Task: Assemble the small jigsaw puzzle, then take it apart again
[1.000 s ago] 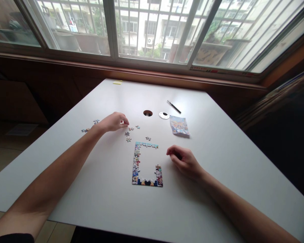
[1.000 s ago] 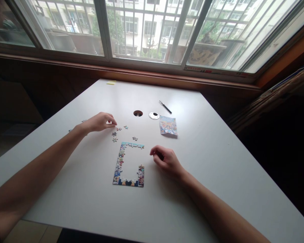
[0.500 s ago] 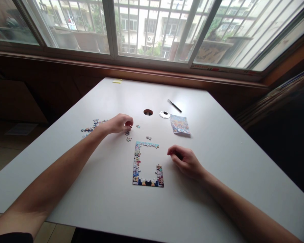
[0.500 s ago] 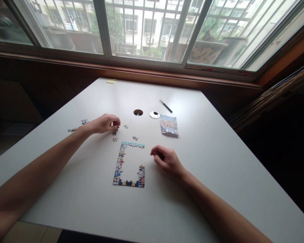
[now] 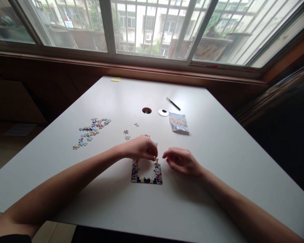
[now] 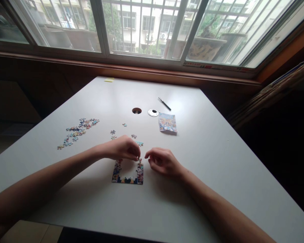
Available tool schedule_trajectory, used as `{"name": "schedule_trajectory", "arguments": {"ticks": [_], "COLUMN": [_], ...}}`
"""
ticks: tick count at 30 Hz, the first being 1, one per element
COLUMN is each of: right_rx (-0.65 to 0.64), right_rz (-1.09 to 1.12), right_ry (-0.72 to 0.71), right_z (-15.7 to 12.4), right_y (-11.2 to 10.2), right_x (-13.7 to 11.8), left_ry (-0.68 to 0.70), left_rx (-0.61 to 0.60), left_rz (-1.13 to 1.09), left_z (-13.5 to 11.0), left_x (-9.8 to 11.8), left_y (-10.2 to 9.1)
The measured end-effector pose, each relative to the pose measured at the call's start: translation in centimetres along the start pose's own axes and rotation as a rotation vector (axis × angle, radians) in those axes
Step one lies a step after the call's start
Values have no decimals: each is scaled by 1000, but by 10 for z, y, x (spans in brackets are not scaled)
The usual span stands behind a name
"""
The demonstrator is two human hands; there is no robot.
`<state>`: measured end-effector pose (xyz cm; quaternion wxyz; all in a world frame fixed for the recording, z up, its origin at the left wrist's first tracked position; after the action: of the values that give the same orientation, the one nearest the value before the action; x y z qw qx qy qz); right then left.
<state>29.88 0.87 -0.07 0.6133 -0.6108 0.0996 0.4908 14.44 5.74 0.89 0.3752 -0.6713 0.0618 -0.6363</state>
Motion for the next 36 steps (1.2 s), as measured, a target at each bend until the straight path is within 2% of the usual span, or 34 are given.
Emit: {"name": "schedule_trajectory", "arguments": {"ticks": [7,13,18,24,29,36], "right_rx": [-113,-194,-208,-208,-212,-220], "right_rz": [-4,-152,-213,-195,-206,-215], "right_ry": [-133,-232,-246,-250,-235,-241], "right_z": [-2,-4,-2,-1,-2,1], "right_y": [6,12,12,12,13,12], "right_x": [-9,-15,-17,-19,-15,-22], "left_ry": [30,45,83,157,156,174], "left_rx": [17,20,18,15,-2,-39], "left_rz": [76,193,310,287,318,315], "left_z": [0,1,1,2,2,1], "left_x": [2,4,8,15,13,16], "left_y": [3,9,13,11,14,17]}}
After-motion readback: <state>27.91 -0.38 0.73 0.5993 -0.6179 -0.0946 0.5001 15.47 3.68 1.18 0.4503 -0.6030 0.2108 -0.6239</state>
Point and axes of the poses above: each hand's wrist, its own z-axis towards the middle knuckle, its own y-axis out of the palm, x = y × z, the point moved 6 cm from there along z, towards the middle knuckle, and after that the axes turned 7 degrees about y, right-handed, at the moved point
